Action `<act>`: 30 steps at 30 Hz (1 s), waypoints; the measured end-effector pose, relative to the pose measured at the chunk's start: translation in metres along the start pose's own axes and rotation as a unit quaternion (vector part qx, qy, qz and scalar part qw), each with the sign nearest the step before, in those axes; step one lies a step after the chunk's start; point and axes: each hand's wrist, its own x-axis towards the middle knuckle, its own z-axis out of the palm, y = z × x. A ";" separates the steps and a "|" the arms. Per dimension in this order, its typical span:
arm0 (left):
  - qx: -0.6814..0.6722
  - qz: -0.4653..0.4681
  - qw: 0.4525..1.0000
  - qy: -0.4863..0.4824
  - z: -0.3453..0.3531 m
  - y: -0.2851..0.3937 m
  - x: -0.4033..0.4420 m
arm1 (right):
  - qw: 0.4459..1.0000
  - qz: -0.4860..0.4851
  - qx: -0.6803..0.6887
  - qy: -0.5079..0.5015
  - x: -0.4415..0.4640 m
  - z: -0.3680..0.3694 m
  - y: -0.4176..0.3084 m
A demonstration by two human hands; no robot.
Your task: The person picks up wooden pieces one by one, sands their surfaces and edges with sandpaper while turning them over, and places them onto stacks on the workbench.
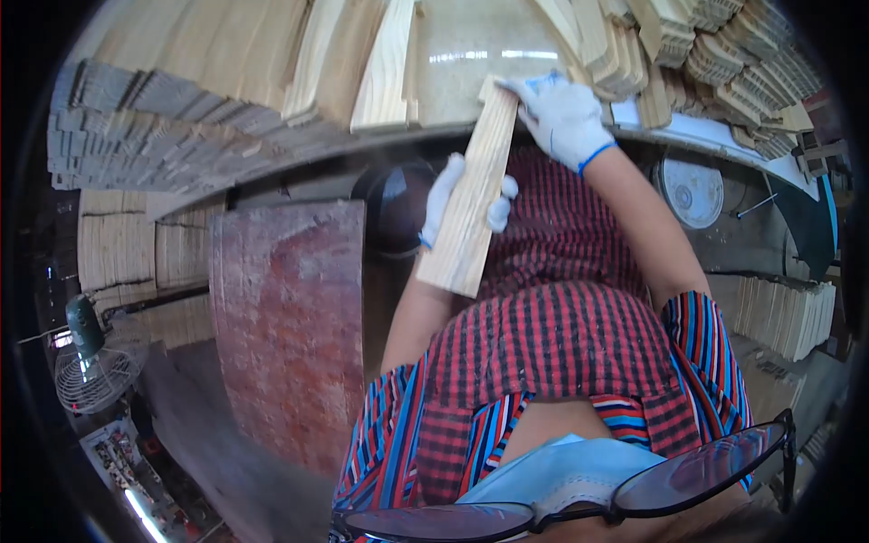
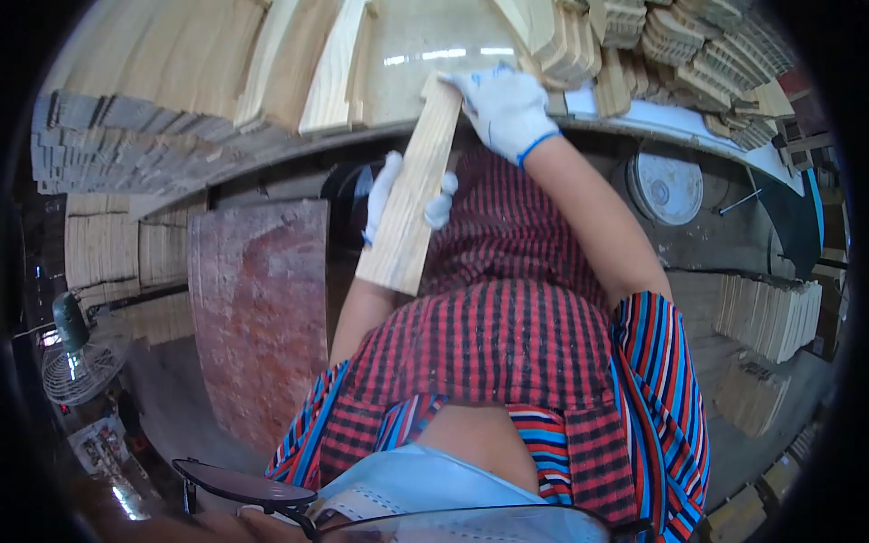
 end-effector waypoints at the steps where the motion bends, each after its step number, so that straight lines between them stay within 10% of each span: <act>1: 0.004 0.003 1.000 -0.001 -0.002 -0.002 -0.001 | 0.998 0.025 -0.036 -0.039 0.003 -0.007 -0.004; 12: 0.080 0.019 0.996 -0.045 -0.019 0.011 0.028 | 0.994 0.027 0.071 -0.073 -0.005 -0.040 -0.054; 14: 0.032 0.204 0.955 0.213 0.025 -0.007 0.045 | 0.992 -0.066 0.101 -0.046 -0.023 -0.036 -0.087; 16: 0.081 0.023 0.995 0.045 -0.005 0.010 0.036 | 0.976 -0.169 0.048 -0.126 -0.051 -0.046 -0.111; 19: 0.103 0.044 0.992 -0.058 -0.003 0.015 0.038 | 0.930 -0.223 0.273 -0.101 -0.071 -0.051 -0.106; 22: 0.157 0.063 0.985 -0.037 -0.001 0.011 0.045 | 0.969 -0.120 0.209 0.047 -0.050 -0.078 -0.074; 24: 0.265 0.172 0.942 0.113 0.026 0.000 0.039 | 0.990 0.011 0.133 -0.053 -0.023 -0.095 -0.054; 30: 0.320 0.244 0.905 0.136 0.015 0.001 0.050 | 0.994 -0.079 0.001 0.071 -0.014 -0.048 -0.034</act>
